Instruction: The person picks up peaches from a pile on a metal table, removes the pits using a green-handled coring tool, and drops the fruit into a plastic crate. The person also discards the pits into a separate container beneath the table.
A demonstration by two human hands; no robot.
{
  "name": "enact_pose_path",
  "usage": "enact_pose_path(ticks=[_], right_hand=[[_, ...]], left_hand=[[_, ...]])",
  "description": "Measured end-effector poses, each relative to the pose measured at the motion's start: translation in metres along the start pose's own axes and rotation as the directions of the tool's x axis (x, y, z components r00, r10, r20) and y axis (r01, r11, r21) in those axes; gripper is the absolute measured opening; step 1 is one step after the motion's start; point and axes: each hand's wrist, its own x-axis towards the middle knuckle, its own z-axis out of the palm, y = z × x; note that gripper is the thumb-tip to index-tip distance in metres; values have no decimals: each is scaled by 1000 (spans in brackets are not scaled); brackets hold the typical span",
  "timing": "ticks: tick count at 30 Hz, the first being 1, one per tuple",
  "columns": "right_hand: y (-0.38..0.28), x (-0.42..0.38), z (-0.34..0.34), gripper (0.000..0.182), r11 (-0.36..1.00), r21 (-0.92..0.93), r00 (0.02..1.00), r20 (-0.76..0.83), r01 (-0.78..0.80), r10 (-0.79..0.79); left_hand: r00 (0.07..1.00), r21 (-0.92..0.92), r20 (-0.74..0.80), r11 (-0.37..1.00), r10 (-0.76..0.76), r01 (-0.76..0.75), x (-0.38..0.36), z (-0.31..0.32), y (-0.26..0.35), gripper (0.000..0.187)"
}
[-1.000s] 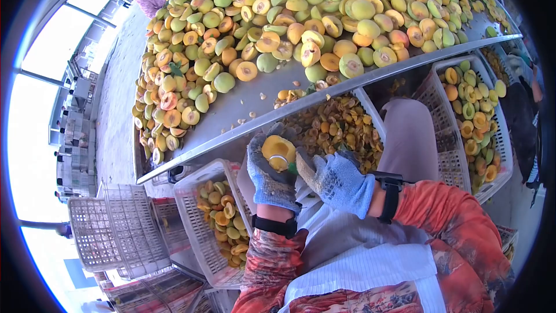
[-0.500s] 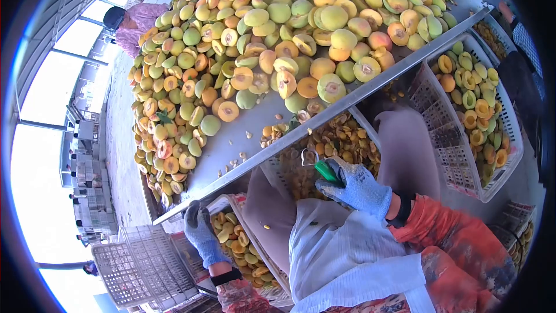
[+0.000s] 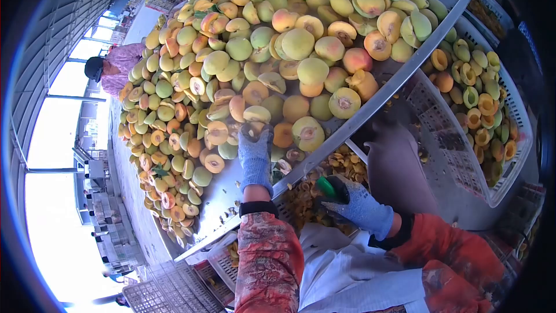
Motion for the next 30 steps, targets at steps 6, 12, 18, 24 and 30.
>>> enact_pose_path(ticks=[6, 12, 18, 24, 30], right_hand=[[10, -1, 4, 42, 990, 137, 995, 97, 16, -30], [-21, -10, 22, 45, 755, 632, 983, 154, -172, 95], [-56, -41, 23, 50, 760, 560, 921, 369, -329, 127], [-48, -51, 47, 45, 966, -143, 961, 203, 217, -186], [-51, -86, 57, 35, 621, -648, 890, 224, 441, -397]], left_hand=[[912, 430, 114, 808, 393, -402, -36, -39, -3, 77], [834, 529, 335, 645, 438, -552, -151, -63, 23, 81], [901, -789, 402, 563, 166, 248, -204, -105, 15, 64], [796, -618, 605, 634, 5, 465, -222, -123, -13, 47], [925, -873, 369, 309, -86, 377, -233, -128, -32, 39]])
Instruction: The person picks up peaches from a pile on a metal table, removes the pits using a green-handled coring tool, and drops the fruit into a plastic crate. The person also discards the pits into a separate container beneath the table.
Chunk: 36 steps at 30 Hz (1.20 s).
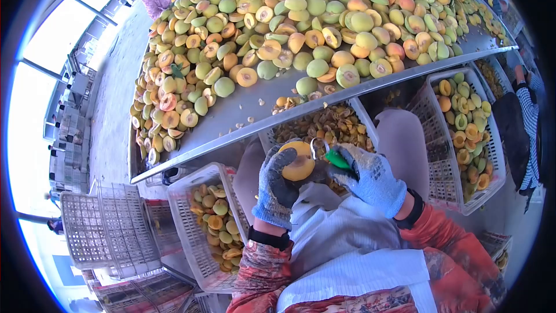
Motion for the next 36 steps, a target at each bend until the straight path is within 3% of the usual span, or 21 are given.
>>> enact_pose_path(ticks=[2, 5, 7, 10, 14, 16, 17, 19, 20, 22, 25, 32, 34, 35, 36], right_hand=[[-8, -10, 10, 37, 997, -71, 999, 46, 29, -26], [-12, -17, 17, 44, 982, -179, 991, 130, 65, -42], [-19, -17, 19, 35, 960, -260, 987, 143, 105, -69], [-32, -11, 14, 29, 960, -261, 979, 196, 98, -46], [-35, -11, 14, 30, 946, -282, 978, 176, 157, -109], [-34, -11, 13, 33, 929, -283, 969, 126, 240, -212], [-34, -11, 14, 33, 929, -283, 969, 126, 240, -212], [-34, -9, 15, 34, 918, -340, 979, 71, 204, -191], [-34, -9, 15, 34, 918, -341, 980, 68, 201, -189], [-33, -10, 14, 34, 938, -281, 978, 102, 203, -181], [-34, -10, 10, 33, 938, -263, 967, 177, 227, -185], [-39, -5, 6, 32, 939, -223, 963, 117, 262, -241], [-41, -7, 5, 28, 949, -238, 968, 186, 208, -166], [-40, -9, 7, 28, 951, -234, 970, 185, 202, -160], [-39, -10, 9, 26, 994, -23, 973, 209, 110, -102]], left_hand=[[999, -54, -44, 999, -1, -1, -4, 0, -2, 39], [995, -29, 13, 994, 101, -101, -11, 4, -3, 36], [974, 124, 43, 966, 225, -228, -17, 4, -4, 31], [957, 240, -13, 930, 291, -280, -20, 2, -5, 30], [959, 198, -34, 942, 282, -270, -28, 8, -3, 29], [900, 464, 32, 791, 435, -399, -27, 10, -3, 28], [900, 463, 32, 791, 435, -399, -27, 8, -2, 28], [952, 237, -5, 925, 306, -296, -26, 3, 1, 26], [953, 238, -2, 926, 304, -295, -23, 0, -2, 26], [911, 454, 53, 802, 409, -387, -22, -7, -7, 27], [910, 422, 9, 824, 413, -378, -25, -4, -9, 28], [898, 408, 35, 814, 438, -413, -27, 3, -5, 27], [864, 618, 16, 674, 504, -405, -30, 5, -5, 28], [867, 621, 15, 675, 498, -399, -31, 5, -8, 28], [853, 558, -57, 725, 518, -403, -31, 5, -12, 29]])
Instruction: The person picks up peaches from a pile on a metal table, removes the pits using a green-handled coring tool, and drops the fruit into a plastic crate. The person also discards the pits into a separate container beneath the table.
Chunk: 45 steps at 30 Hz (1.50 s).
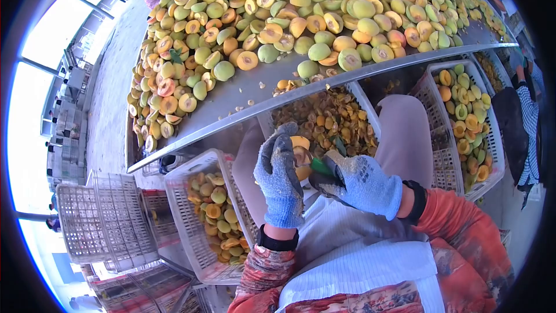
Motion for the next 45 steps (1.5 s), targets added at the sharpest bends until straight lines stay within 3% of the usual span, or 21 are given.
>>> enact_pose_path(ticks=[5, 7, 11, 12, 13, 14, 15, 17, 18, 19, 20, 22, 24, 26, 29, 31, 32, 35, 39, 41, 45], right_hand=[[-1, 5, 1, 23, 896, 435, 991, 131, -93, 39], [3, 5, 5, 34, 981, -81, 983, -49, 174, -178], [7, 9, -2, 32, 926, -202, 931, -114, 319, -346], [-5, 13, -13, 26, 892, 416, 972, 214, -179, 95], [-12, 15, -19, 22, 331, 622, 699, 680, -710, 222], [-5, 16, -17, 21, 195, 648, 676, 719, -736, 163], [-1, 20, -25, 21, 196, 643, 671, 726, -740, 152], [3, 28, -34, 26, 730, 517, 865, 458, -446, 204], [7, 25, -31, 26, 728, 524, 862, 472, -442, 184], [11, 21, -27, 26, 949, 245, 962, 236, -197, 139], [15, 17, -23, 26, 992, -128, 1000, 19, 11, -9], [22, 14, -5, 27, 996, 92, 1000, -2, 18, -18], [22, 12, -5, 28, 953, 301, 1000, -26, 25, -18], [-4, 18, -31, 30, 279, 625, 684, 682, -729, 258], [2, 22, -20, 35, 278, 709, 760, 622, -649, 187], [4, 23, -23, 36, 247, 684, 727, 637, -687, 258], [11, 22, -17, 37, 278, 714, 766, 607, -642, 209], [15, 15, -13, 35, 302, 805, 852, 522, -510, 47], [15, 16, -8, 41, 87, 747, 752, 657, -659, 55], [17, 16, -1, 42, 247, 769, 797, 603, -590, 27], [13, 18, -4, 45, 25, 652, 652, 756, -758, 54]], left_hand=[[979, 7, -57, 980, 198, -198, 1, 5, 7, 28], [954, 143, 2, 945, 298, -296, 3, 3, 3, 28], [952, 230, 2, 927, 305, -297, 4, 7, -1, 33], [954, 136, -28, 947, 299, -292, 3, 11, 0, 33], [956, 45, -60, 958, 286, -283, 2, 13, 3, 34], [972, 37, -41, 972, 233, -232, 1, 14, 7, 35], [971, 45, -53, 972, 233, -231, 4, 16, 7, 35], [980, 36, -21, 980, 196, -196, 5, 13, 6, 34], [960, 186, 40, 941, 279, -281, 5, 12, 9, 32], [997, -57, -13, 995, 77, -78, 6, 13, 1, 32], [992, -59, -12, 990, 125, -125, 8, 14, -4, 33], [986, -64, -13, 984, 165, -166, 7, 13, -8, 35], [953, 96, 44, 948, 300, -303, 6, 13, -8, 36], [923, 184, 50, 905, 382, -384, 9, 8, -17, 37], [915, 170, 77, 899, 395, -403, 11, 4, -19, 37], [971, 56, 158, 980, 179, -190, 15, -1, -11, 38], [975, -190, 212, 977, -60, 101, 21, -8, -11, 37], [993, -18, 55, 995, 101, -100, 17, 0, -5, 35], [923, 291, 134, 876, 360, -384, 23, -6, -29, 33], [968, 217, 128, 946, 216, -240, 22, -2, -22, 33], [989, 101, 149, 995, -15, -1, 23, -2, -10, 32]])
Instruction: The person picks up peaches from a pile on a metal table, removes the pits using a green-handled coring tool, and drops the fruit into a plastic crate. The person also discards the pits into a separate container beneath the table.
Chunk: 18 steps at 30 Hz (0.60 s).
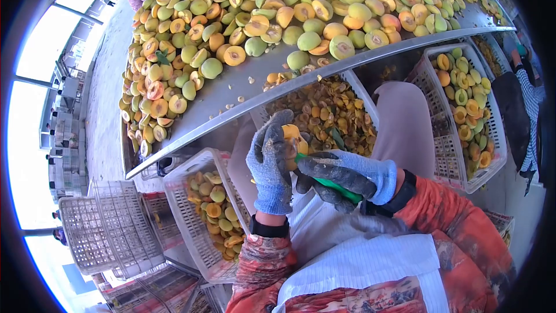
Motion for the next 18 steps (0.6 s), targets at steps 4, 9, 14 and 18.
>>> enact_pose_path(ticks=[4, 9, 14, 18], right_hand=[[-4, -2, 4, 48, 999, 32, 999, -41, -11, 12], [2, -2, 0, 47, 983, 167, 996, 40, 74, -82], [0, 1, -12, 50, 968, 240, 995, 50, 67, -81], [2, -1, -14, 53, 971, 193, 990, -32, 142, -139]], left_hand=[[997, -8, 62, 999, 54, -54, 7, -2, 0, 33], [972, -239, 236, 969, -10, 68, 15, 4, 11, 41], [977, -501, 156, 840, -147, 207, 24, 17, -2, 48], [969, -570, 150, 784, -196, 247, 20, 31, 1, 52]])
